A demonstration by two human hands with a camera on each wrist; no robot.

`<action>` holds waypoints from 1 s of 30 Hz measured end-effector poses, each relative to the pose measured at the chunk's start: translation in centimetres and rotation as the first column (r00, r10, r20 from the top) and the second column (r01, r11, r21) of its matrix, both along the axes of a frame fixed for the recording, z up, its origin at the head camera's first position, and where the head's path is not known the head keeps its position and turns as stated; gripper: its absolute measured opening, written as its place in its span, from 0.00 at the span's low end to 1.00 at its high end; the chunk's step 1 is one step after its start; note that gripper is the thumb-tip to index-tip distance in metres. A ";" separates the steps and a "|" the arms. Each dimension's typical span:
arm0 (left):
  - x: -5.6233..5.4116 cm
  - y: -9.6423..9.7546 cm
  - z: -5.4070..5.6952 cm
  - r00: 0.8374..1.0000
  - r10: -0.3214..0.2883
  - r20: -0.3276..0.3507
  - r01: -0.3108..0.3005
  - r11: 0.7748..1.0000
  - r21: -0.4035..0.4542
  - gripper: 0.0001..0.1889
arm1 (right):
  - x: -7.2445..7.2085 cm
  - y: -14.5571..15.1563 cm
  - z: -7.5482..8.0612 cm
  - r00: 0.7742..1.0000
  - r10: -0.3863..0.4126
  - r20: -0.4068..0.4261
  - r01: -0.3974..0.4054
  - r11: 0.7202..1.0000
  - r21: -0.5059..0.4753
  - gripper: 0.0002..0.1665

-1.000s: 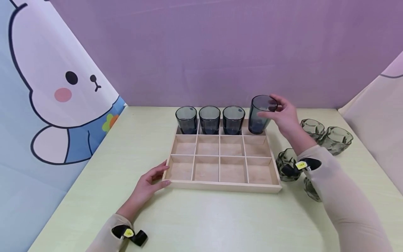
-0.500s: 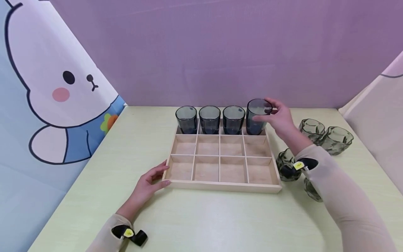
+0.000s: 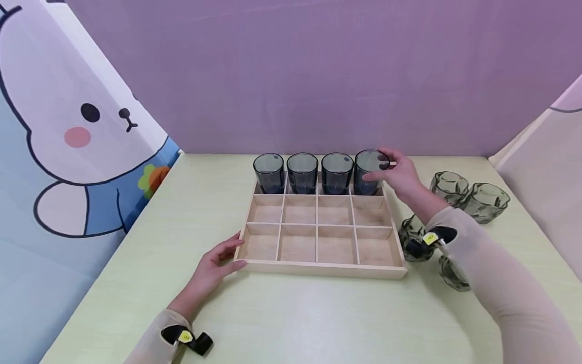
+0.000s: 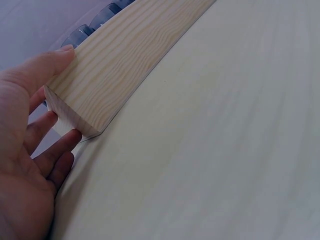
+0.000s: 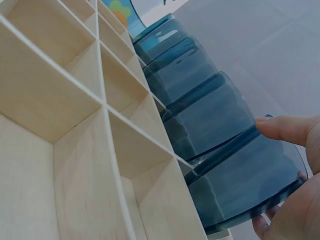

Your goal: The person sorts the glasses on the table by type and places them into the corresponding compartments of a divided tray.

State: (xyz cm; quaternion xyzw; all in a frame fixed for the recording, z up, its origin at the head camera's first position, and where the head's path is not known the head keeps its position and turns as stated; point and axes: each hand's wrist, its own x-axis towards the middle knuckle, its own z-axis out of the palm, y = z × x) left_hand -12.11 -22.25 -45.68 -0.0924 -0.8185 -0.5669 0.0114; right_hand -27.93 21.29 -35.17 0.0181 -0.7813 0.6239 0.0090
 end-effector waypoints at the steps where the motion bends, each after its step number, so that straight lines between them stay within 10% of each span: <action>1: 0.0 0.0 -0.1 1.000 0.002 0.002 -0.002 1.000 -0.001 0.25 | 0.0 0.0 -0.1 1.000 0.001 0.006 -0.001 1.000 0.005 0.51; 30: 0.0 0.0 0.0 1.000 0.005 0.002 -0.005 1.000 -0.002 0.25 | -0.8 1.2 -0.7 0.984 0.157 0.089 -0.166 0.980 0.113 0.56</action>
